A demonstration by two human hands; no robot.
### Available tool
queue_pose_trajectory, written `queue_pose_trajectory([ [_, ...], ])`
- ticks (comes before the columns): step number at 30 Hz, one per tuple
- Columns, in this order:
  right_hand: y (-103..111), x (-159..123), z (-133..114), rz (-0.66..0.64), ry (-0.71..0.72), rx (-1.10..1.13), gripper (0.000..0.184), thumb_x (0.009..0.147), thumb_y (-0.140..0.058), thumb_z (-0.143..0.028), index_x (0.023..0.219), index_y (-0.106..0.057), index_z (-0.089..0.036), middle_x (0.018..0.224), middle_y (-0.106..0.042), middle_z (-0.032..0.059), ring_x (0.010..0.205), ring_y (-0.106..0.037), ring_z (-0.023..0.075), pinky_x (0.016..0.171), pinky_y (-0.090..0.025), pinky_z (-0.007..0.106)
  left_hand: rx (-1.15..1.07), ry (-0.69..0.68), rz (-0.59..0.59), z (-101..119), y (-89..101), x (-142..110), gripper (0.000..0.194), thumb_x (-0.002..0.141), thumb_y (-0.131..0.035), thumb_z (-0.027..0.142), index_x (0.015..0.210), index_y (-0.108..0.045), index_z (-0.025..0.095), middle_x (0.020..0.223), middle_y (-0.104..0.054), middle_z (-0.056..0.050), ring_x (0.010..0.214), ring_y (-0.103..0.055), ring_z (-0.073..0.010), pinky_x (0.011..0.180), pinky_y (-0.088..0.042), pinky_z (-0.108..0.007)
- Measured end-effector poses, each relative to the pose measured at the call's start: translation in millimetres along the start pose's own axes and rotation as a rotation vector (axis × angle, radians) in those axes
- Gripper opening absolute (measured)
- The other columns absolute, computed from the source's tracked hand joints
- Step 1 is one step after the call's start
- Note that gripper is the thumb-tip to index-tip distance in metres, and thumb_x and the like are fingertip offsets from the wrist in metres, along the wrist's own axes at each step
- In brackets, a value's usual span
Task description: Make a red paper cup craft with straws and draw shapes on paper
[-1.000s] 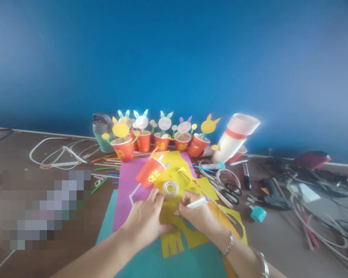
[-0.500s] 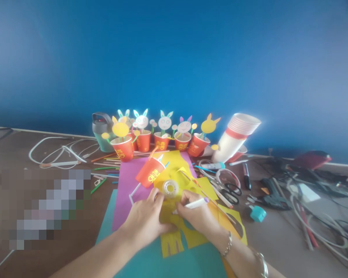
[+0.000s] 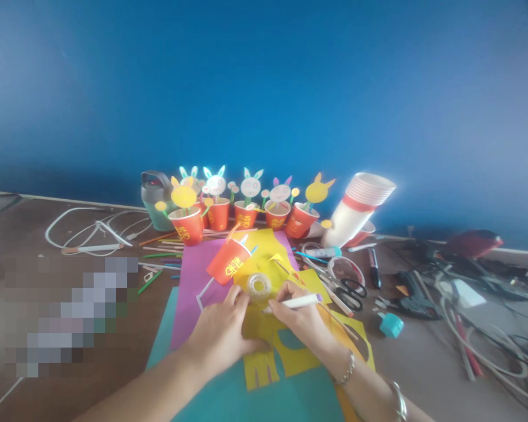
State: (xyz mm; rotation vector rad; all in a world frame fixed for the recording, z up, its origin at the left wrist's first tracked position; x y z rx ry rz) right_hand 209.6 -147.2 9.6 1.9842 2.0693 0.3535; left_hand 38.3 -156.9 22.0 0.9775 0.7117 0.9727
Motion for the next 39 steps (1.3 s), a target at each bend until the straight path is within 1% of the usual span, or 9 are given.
queue_pose_trajectory([
  [8, -2.5, 0.0, 2.3, 0.026, 0.060, 0.064, 0.032, 0.079, -0.055, -0.041, 0.059, -0.035, -0.025, 0.051, -0.034, -0.0073, 0.045, -0.031, 0.0105, 0.041, -0.029, 0.024, -0.022, 0.011, -0.005, 1.0, 1.7, 0.2, 0.062, 0.067, -0.073, 0.053, 0.117, -0.050, 0.022, 0.113, -0.057, -0.008, 0.086, -0.067, -0.0284, 0.064, -0.053, -0.036],
  [12, -1.8, -6.9, -2.3, 0.035, 0.127, 0.017, 0.027, 0.079, -0.059, -0.036, 0.063, -0.042, -0.024, 0.053, -0.043, -0.0055, 0.047, -0.041, 0.0113, 0.043, -0.035, 0.023, -0.039, -0.019, 0.038, 0.0, -1.7, -1.0, 0.048, 0.074, -0.068, 0.045, 0.112, -0.049, 0.022, 0.107, -0.058, -0.006, 0.078, -0.068, -0.0266, 0.061, -0.052, -0.037],
  [15, -1.7, -14.4, -7.5, -0.024, 0.194, 0.052, 0.018, 0.081, -0.060, -0.037, 0.073, -0.053, -0.021, 0.062, -0.054, -0.0024, 0.054, -0.049, 0.0122, 0.049, -0.040, 0.023, -0.125, -0.063, 0.128, 0.3, -4.9, -1.7, 0.053, 0.075, -0.066, 0.034, 0.120, -0.040, 0.024, 0.110, -0.057, -0.006, 0.074, -0.067, -0.0238, 0.058, -0.052, -0.036],
  [18, -1.9, -18.8, -11.1, -0.088, 0.177, 0.220, 0.019, 0.086, -0.056, -0.040, 0.086, -0.057, -0.021, 0.075, -0.060, 0.0005, 0.065, -0.057, 0.0137, 0.058, -0.045, 0.024, -0.265, -0.109, 0.261, 1.4, -5.5, -2.6, 0.060, 0.077, -0.065, 0.028, 0.125, -0.031, 0.024, 0.109, -0.057, -0.006, 0.085, -0.065, -0.0235, 0.063, -0.053, -0.035],
  [21, -4.9, -18.7, -14.9, -0.182, 0.157, 0.423, 0.023, 0.082, -0.062, -0.043, 0.082, -0.053, -0.021, 0.072, -0.058, -0.0014, 0.066, -0.057, 0.0132, 0.061, -0.045, 0.024, -0.387, -0.161, 0.340, 1.6, -5.9, -4.3, 0.057, 0.082, -0.061, 0.030, 0.128, -0.028, 0.024, 0.104, -0.057, -0.006, 0.088, -0.064, -0.0224, 0.068, -0.054, -0.035],
  [26, -10.1, -17.6, -22.2, -0.299, 0.125, 0.552, 0.031, 0.074, -0.070, -0.045, 0.072, -0.051, -0.021, 0.070, -0.055, -0.0020, 0.064, -0.055, 0.0132, 0.061, -0.045, 0.026, -0.450, -0.300, 0.342, 1.3, -9.1, -7.3, 0.059, 0.086, -0.055, 0.023, 0.135, -0.023, 0.022, 0.113, -0.055, -0.011, 0.094, -0.061, -0.0219, 0.076, -0.054, -0.037],
  [30, -6.8, -18.6, -21.3, -0.265, 0.147, 0.502, 0.030, 0.074, -0.070, -0.044, 0.073, -0.053, -0.020, 0.066, -0.053, -0.0031, 0.055, -0.048, 0.0097, 0.052, -0.038, 0.022, -0.457, -0.350, 0.325, 0.2, -11.1, -7.0, 0.064, 0.084, -0.052, 0.017, 0.139, -0.020, 0.022, 0.117, -0.053, -0.013, 0.097, -0.058, -0.0218, 0.078, -0.053, -0.036],
  [34, -3.2, -18.3, -16.9, -0.222, 0.157, 0.393, 0.031, 0.076, -0.066, -0.046, 0.071, -0.052, -0.020, 0.060, -0.052, -0.0035, 0.052, -0.043, 0.0094, 0.049, -0.035, 0.022, -0.455, -0.312, 0.295, -2.1, -11.3, -5.9, 0.064, 0.083, -0.051, 0.017, 0.139, -0.020, 0.021, 0.107, -0.056, -0.010, 0.081, -0.061, -0.0193, 0.069, -0.052, -0.034],
  [39, -8.2, -22.8, -22.9, -0.278, 0.237, 0.143, 0.018, 0.077, -0.064, -0.034, 0.071, -0.059, -0.018, 0.063, -0.057, -0.0020, 0.054, -0.047, 0.0096, 0.050, -0.038, 0.022, -0.324, -0.321, 0.194, -3.7, -14.1, -6.3, 0.071, 0.078, -0.049, 0.011, 0.140, -0.017, 0.022, 0.078, -0.061, 0.001, 0.056, -0.057, -0.0154, 0.051, -0.040, -0.025],
])
Point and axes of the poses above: each hand's wrist, its own x-axis towards the middle knuckle, its own y-axis out of the back of the hand, z = x × y, the point moved 2 cm from there along x, towards the middle knuckle
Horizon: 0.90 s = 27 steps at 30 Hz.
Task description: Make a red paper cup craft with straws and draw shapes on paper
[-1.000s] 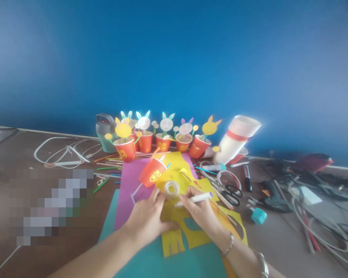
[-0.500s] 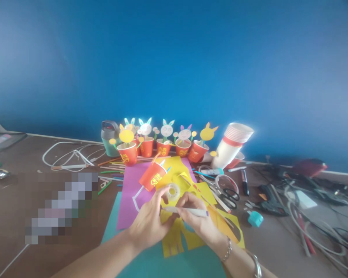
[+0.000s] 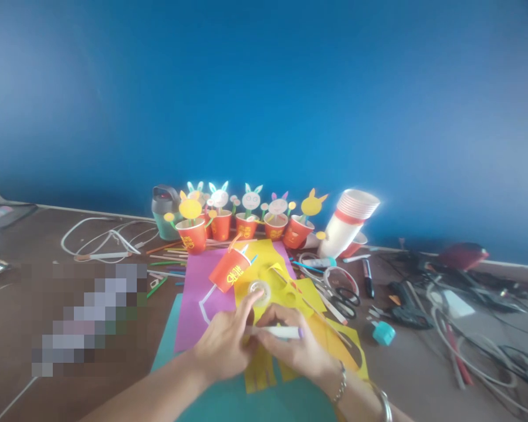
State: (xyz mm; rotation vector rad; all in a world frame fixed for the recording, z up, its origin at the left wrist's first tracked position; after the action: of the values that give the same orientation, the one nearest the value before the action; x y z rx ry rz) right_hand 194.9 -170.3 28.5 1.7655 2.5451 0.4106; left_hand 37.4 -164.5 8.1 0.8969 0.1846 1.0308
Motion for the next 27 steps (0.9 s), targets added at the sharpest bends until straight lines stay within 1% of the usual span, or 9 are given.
queue_pose_trajectory([
  [4, -7.2, -0.3, -9.6, -0.031, 0.126, -0.096, 0.007, 0.076, -0.063, -0.022, 0.071, -0.064, -0.018, 0.072, -0.065, 0.0019, 0.067, -0.060, 0.0132, 0.063, -0.047, 0.024, 0.044, -0.002, -0.049, -2.2, -3.6, -1.1, 0.082, 0.067, -0.048, 0.005, 0.141, -0.017, 0.023, 0.066, -0.060, 0.005, 0.052, -0.057, -0.0161, 0.048, -0.032, -0.023],
  [10, -9.7, 1.4, -11.7, -0.027, 0.195, -0.107, 0.011, 0.079, -0.062, -0.025, 0.072, -0.067, -0.018, 0.075, -0.069, 0.0047, 0.071, -0.064, 0.0153, 0.067, -0.051, 0.027, -0.010, -0.018, -0.051, -0.9, -5.8, -1.7, 0.087, 0.063, -0.043, 0.005, 0.143, -0.013, 0.020, 0.071, -0.066, 0.002, 0.058, -0.064, -0.0205, 0.050, -0.038, -0.026],
  [17, -4.9, 4.6, -19.8, -0.057, 0.082, -0.133, 0.007, 0.072, -0.064, -0.018, 0.078, -0.067, -0.019, 0.082, -0.068, 0.0026, 0.075, -0.063, 0.0150, 0.070, -0.051, 0.027, 0.056, 0.009, -0.008, -3.8, -6.4, 3.0, 0.081, 0.065, -0.043, 0.005, 0.140, -0.018, 0.021, 0.075, -0.067, 0.002, 0.059, -0.064, -0.0200, 0.050, -0.040, -0.025],
  [20, 16.5, 8.1, -25.8, -0.148, 0.064, -0.226, 0.029, 0.069, -0.065, -0.015, 0.097, -0.066, -0.020, 0.098, -0.069, 0.0035, 0.087, -0.064, 0.0173, 0.077, -0.050, 0.027, 0.137, 0.087, 0.038, -7.2, -4.3, 5.9, 0.063, 0.074, -0.043, 0.009, 0.133, -0.028, 0.021, 0.077, -0.068, 0.000, 0.056, -0.064, -0.0184, 0.049, -0.039, -0.025],
  [22, 39.1, 11.4, -24.6, -0.170, -0.003, -0.395, 0.025, 0.073, -0.060, -0.014, 0.095, -0.068, -0.021, 0.093, -0.071, 0.0028, 0.084, -0.065, 0.0172, 0.074, -0.050, 0.026, 0.182, 0.141, 0.083, -8.7, -1.1, 7.4, 0.048, 0.081, -0.040, 0.013, 0.128, -0.034, 0.020, 0.070, -0.066, 0.002, 0.050, -0.061, -0.0172, 0.047, -0.037, -0.024],
  [24, 68.4, 14.7, -19.5, 0.089, -0.161, -0.730, 0.025, 0.081, -0.046, -0.013, 0.090, -0.070, -0.018, 0.083, -0.073, 0.0044, 0.073, -0.066, 0.0162, 0.066, -0.047, 0.025, 0.179, 0.150, 0.117, -8.4, 2.0, 8.4, 0.040, 0.085, -0.038, 0.016, 0.125, -0.037, 0.021, 0.062, -0.061, 0.005, 0.046, -0.058, -0.0158, 0.046, -0.035, -0.023],
  [25, 80.9, 15.5, -15.9, 0.164, -0.263, -0.955, 0.029, 0.084, -0.043, -0.014, 0.092, -0.071, -0.019, 0.085, -0.073, 0.0057, 0.076, -0.066, 0.0176, 0.067, -0.046, 0.026, 0.169, 0.137, 0.132, -7.7, 3.1, 8.7, 0.038, 0.087, -0.037, 0.017, 0.124, -0.038, 0.021, 0.061, -0.059, 0.006, 0.046, -0.058, -0.0151, 0.046, -0.035, -0.023],
  [26, 90.8, 16.0, -12.1, 0.193, -0.369, -1.156, 0.031, 0.084, -0.041, -0.013, 0.089, -0.071, -0.019, 0.084, -0.073, 0.0068, 0.080, -0.067, 0.0197, 0.068, -0.045, 0.027, 0.164, 0.118, 0.145, -6.7, 3.9, 8.8, 0.037, 0.088, -0.037, 0.018, 0.124, -0.038, 0.022, 0.060, -0.059, 0.006, 0.046, -0.057, -0.0147, 0.046, -0.035, -0.022],
  [27, 97.8, 16.3, -8.3, 0.195, -0.434, -1.218, 0.030, 0.082, -0.043, -0.012, 0.081, -0.072, -0.016, 0.079, -0.073, 0.0105, 0.078, -0.067, 0.0236, 0.065, -0.044, 0.029, 0.164, 0.097, 0.157, -5.7, 4.4, 8.7, 0.036, 0.089, -0.037, 0.019, 0.125, -0.038, 0.022, 0.059, -0.058, 0.006, 0.046, -0.057, -0.0144, 0.046, -0.035, -0.022],
])
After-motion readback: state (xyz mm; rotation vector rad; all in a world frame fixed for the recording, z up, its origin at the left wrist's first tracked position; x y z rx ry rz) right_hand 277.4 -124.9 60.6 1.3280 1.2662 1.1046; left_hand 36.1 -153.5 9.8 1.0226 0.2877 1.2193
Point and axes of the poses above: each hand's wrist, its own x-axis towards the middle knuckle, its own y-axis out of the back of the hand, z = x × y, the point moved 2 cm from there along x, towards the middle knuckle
